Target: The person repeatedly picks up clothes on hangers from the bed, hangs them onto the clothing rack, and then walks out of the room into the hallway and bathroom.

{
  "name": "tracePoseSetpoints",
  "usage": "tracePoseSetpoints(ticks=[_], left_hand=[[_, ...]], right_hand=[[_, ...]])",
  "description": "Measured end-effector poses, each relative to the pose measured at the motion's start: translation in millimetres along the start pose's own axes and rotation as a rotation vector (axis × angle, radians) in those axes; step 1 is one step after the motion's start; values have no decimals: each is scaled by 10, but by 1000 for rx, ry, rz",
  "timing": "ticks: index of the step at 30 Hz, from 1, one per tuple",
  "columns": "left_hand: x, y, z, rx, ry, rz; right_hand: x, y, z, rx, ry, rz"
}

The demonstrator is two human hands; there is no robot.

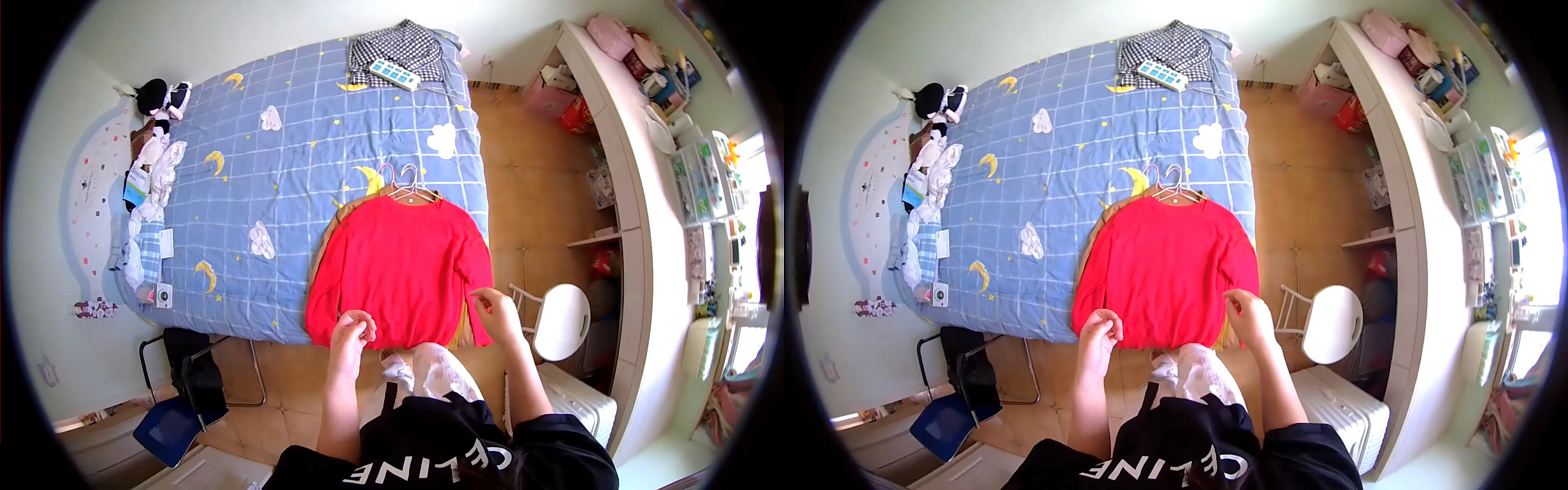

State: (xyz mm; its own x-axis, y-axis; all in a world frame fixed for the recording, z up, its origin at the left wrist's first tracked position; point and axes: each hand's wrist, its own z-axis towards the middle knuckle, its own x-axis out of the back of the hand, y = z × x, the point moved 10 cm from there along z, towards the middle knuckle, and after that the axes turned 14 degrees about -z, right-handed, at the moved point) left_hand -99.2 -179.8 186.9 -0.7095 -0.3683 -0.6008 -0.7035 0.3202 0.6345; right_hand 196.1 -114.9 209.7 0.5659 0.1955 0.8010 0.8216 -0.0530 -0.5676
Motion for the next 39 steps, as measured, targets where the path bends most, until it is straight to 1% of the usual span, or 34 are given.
tracePoseSetpoints(ticks=[1, 3, 5, 6, 8, 9, 11, 12, 14, 16, 18, 20, 22, 23, 25, 26, 28, 29, 30, 32, 33, 34, 35, 36, 37, 38, 39], left_hand=[[72, -123, 261, 14, 47, 51], [217, -414, 813, 46, 134, 169], [326, -814, 1397, 151, 194, 240], [325, -999, 1684, 238, 175, 279], [386, -1389, 2272, 332, 161, 301], [394, -1554, 2533, 368, 161, 294], [352, -1734, 3016, 405, 141, 343], [378, -1802, 3244, 394, 150, 365], [453, -1938, 3605, 376, 167, 411], [415, -1926, 3860, 324, 199, 348], [427, -1967, 3907, 300, 235, 304], [473, -2022, 3890, 284, 275, 275], [478, -2107, 3805, 331, 286, 219], [465, -2132, 3756, 339, 295, 190], [441, -2164, 3746, 351, 302, 158], [413, -2151, 3768, 294, 315, 112], [318, -2061, 3822, 175, 340, 23], [254, -2045, 3875, 145, 251, -74], [252, -2057, 3899, 151, 222, -128], [209, -2082, 3933, 162, 160, -239], [256, -2063, 3841, 178, 361, -244], [194, -2014, 3833, 141, 388, -277], [152, -1962, 3838, 101, 415, -310], [143, -1906, 3820, 61, 442, -341], [66, -1880, 3822, 76, 376, -332], [66, -1905, 3772, 88, 386, -333], [63, -1905, 3708, 81, 388, -331]], right_hand=[[-87, 112, 224, -13, -26, 1], [-254, 240, 747, 23, -84, -96], [-505, 342, 1275, 44, -157, -137], [-624, 365, 1562, 41, -194, -137], [-1010, 551, 2114, 169, -112, -171], [-1151, 600, 2395, 181, -116, -169], [-1684, 922, 2976, 154, -207, -248], [-1766, 951, 3229, 98, -197, -245], [-2139, 1139, 3686, 76, -230, -307], [-2410, 1211, 3949, 85, -254, -373], [-2626, 1257, 4043, 97, -279, -452], [-2672, 1203, 4024, 184, -199, -544], [-2666, 1146, 3963, 271, -135, -599], [-2630, 1115, 3898, 320, -33, -567], [-2531, 987, 3750, 420, 20, -456], [-2455, 900, 3657, 469, 45, -399], [-2267, 643, 3457, 597, 23, -190], [-2205, 502, 3378, 666, -84, -102], [-2218, 350, 3301, 792, -220, -57], [-2179, 288, 3411, 635, -378, 22], [-2230, 350, 3503, 525, -499, 77], [-2316, 434, 3620, 413, -615, 132], [-2462, 590, 3714, 271, -687, 123], [-2561, 746, 3850, 124, -693, 54], [-2486, 699, 4024, 189, -464, 50], [-2423, 673, 4129, 253, -235, 45], [-2657, 795, 4148, 277, -233, -84]])
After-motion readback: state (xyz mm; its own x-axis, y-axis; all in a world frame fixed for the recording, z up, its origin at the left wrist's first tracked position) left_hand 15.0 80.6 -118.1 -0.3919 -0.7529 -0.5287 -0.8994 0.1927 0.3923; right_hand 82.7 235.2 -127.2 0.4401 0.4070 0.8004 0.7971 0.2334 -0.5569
